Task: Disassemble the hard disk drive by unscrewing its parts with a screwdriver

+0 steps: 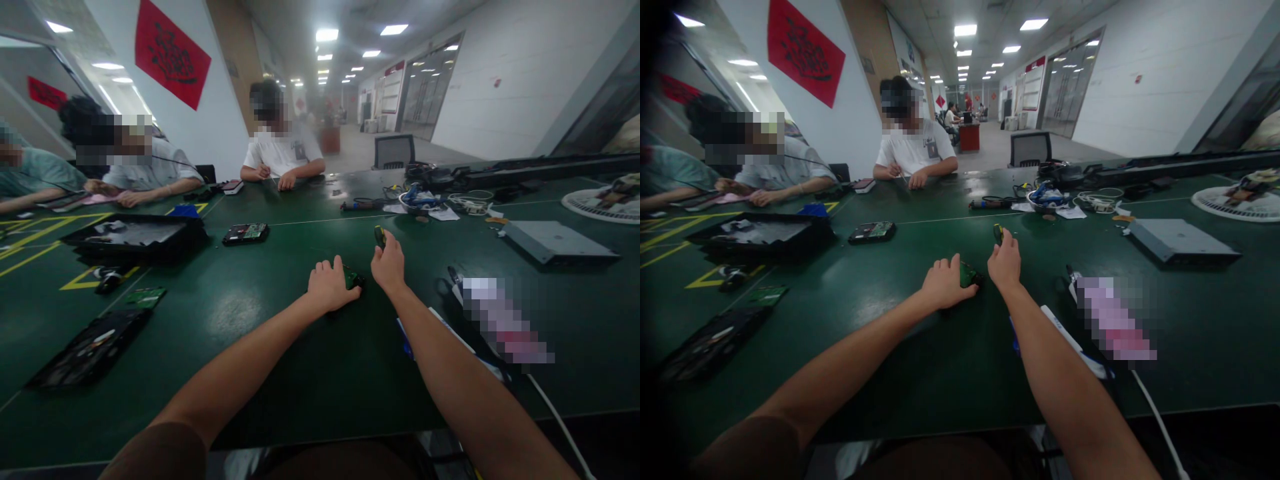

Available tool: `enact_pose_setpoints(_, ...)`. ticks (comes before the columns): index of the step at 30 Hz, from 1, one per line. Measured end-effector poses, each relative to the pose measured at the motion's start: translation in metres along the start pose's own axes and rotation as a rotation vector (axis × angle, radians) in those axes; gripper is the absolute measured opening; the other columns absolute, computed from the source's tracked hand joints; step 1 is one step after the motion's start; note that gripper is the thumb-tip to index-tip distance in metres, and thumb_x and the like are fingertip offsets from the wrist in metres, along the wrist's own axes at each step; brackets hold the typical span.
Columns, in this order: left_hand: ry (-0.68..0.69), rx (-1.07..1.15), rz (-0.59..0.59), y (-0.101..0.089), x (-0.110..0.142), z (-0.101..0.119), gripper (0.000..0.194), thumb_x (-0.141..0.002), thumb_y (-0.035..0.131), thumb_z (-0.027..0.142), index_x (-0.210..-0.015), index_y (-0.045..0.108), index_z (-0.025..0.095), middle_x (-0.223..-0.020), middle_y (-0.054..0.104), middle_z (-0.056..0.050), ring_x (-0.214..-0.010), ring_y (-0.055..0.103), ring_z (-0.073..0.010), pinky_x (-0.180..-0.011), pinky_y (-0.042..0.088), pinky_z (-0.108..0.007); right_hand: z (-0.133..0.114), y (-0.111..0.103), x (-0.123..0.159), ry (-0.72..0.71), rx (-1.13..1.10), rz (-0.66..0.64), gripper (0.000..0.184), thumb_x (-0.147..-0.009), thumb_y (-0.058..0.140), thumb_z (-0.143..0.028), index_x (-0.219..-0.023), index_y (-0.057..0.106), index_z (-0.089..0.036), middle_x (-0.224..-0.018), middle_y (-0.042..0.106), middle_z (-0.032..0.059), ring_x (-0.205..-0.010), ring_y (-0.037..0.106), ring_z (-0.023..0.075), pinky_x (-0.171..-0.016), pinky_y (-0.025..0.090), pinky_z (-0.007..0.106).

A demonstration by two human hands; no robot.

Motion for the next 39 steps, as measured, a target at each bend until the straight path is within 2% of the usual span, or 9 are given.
enact_pose_setpoints(6,-0.054,-0.076,-0.062,-0.021,0.036,-0.061,0.106,-0.073,0.053,0.077,-0.153,0.034,0.011,-0.137,0.052,-0.027,-0.124,0.049,-0.0431,-0.099,0.039,-0.047,0.004,0.005,-0.001,0.003,0.021,-0.035,0.049,-0.088,0.048,-0.016,-0.136,0.047,-0.013,-0.13,0.053,0.0193,-0.112,0.058,0.0291,-0.096,0.047,0.042)
enact_pose_setpoints(12,-0.203,-0.122,-0.069,-0.044,0.067,-0.136,0.106,-0.072,0.052,0.076,-0.152,0.036,0.008,-0.141,0.05,-0.025,-0.126,0.048,-0.0419,-0.102,0.038,-0.047,-0.005,0.013,0.003,0.023,0.106,-0.179,0.042,-0.089,0.055,-0.026,-0.131,0.052,-0.019,-0.122,0.06,0.0147,-0.1,0.063,0.0275,-0.085,0.051,0.041)
enact_pose_setpoints(18,-0.382,-0.149,-0.029,-0.061,0.099,-0.206,0.11,-0.073,0.046,0.081,-0.153,0.034,0.006,-0.144,0.047,-0.027,-0.128,0.046,-0.0444,-0.102,0.037,-0.05,-0.035,0.045,0.022,-0.194,0.175,-0.499,0.039,-0.09,0.064,-0.029,-0.129,0.06,-0.027,-0.109,0.068,0.0085,-0.096,0.064,0.0264,-0.082,0.051,0.04)
enact_pose_setpoints(21,-0.468,-0.165,-0.031,-0.066,0.119,-0.237,0.114,-0.072,0.045,0.083,-0.153,0.032,0.005,-0.145,0.045,-0.028,-0.129,0.045,-0.0469,-0.101,0.038,-0.052,-0.045,0.06,0.027,-0.275,0.19,-0.554,0.04,-0.088,0.066,-0.027,-0.128,0.063,-0.026,-0.112,0.065,0.0104,-0.096,0.063,0.0262,-0.08,0.051,0.038)
enact_pose_setpoints(26,-0.578,-0.19,-0.058,-0.073,0.151,-0.278,0.119,-0.069,0.045,0.086,-0.153,0.031,0.004,-0.147,0.042,-0.03,-0.134,0.042,-0.0486,-0.103,0.037,-0.053,-0.043,0.071,0.022,-0.264,0.202,-0.591,0.024,-0.089,0.064,-0.028,-0.112,0.071,-0.025,-0.109,0.063,0.0101,-0.089,0.063,0.0245,-0.076,0.051,0.038)
enact_pose_setpoints(29,-0.569,-0.183,-0.067,-0.077,0.162,-0.289,0.115,-0.07,0.048,0.083,-0.152,0.032,0.005,-0.15,0.041,-0.028,-0.136,0.041,-0.0469,-0.106,0.036,-0.05,-0.04,0.072,0.018,-0.264,0.199,-0.578,0.017,-0.089,0.062,-0.022,-0.103,0.071,-0.024,-0.105,0.064,0.0093,-0.089,0.063,0.024,-0.076,0.051,0.038)
enact_pose_setpoints(32,-0.502,-0.166,-0.044,-0.082,0.165,-0.286,0.111,-0.071,0.053,0.078,-0.153,0.031,0.006,-0.151,0.042,-0.025,-0.137,0.042,-0.0433,-0.11,0.035,-0.047,-0.037,0.073,0.015,-0.221,0.22,-0.58,0.016,-0.089,0.062,-0.018,-0.102,0.07,-0.021,-0.106,0.065,0.0107,-0.09,0.063,0.0246,-0.076,0.051,0.038)
enact_pose_setpoints(35,-0.399,-0.094,-0.045,-0.083,0.16,-0.27,0.111,-0.07,0.06,0.074,-0.153,0.031,0.008,-0.149,0.046,-0.021,-0.136,0.046,-0.0384,-0.111,0.036,-0.042,-0.035,0.076,0.01,-0.154,0.279,-0.613,0.018,-0.089,0.061,-0.018,-0.106,0.068,-0.019,-0.109,0.065,0.0136,-0.091,0.064,0.0255,-0.076,0.05,0.037)
enact_pose_setpoints(39,-0.189,0.023,-0.069,-0.076,0.144,-0.232,0.107,-0.073,0.064,0.07,-0.155,0.028,0.011,-0.15,0.046,-0.019,-0.136,0.045,-0.0357,-0.113,0.035,-0.045,-0.037,0.08,0.002,-0.08,0.382,-0.697,0.023,-0.091,0.061,-0.023,-0.112,0.065,-0.016,-0.113,0.066,0.0163,-0.097,0.065,0.0274,-0.078,0.049,0.035)
Point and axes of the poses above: each hand's wrist, its own x-axis away from the middle knuckle, its own y-axis out of the palm, z = x × y, the point moved 5 cm from there along -x, towards the middle knuckle
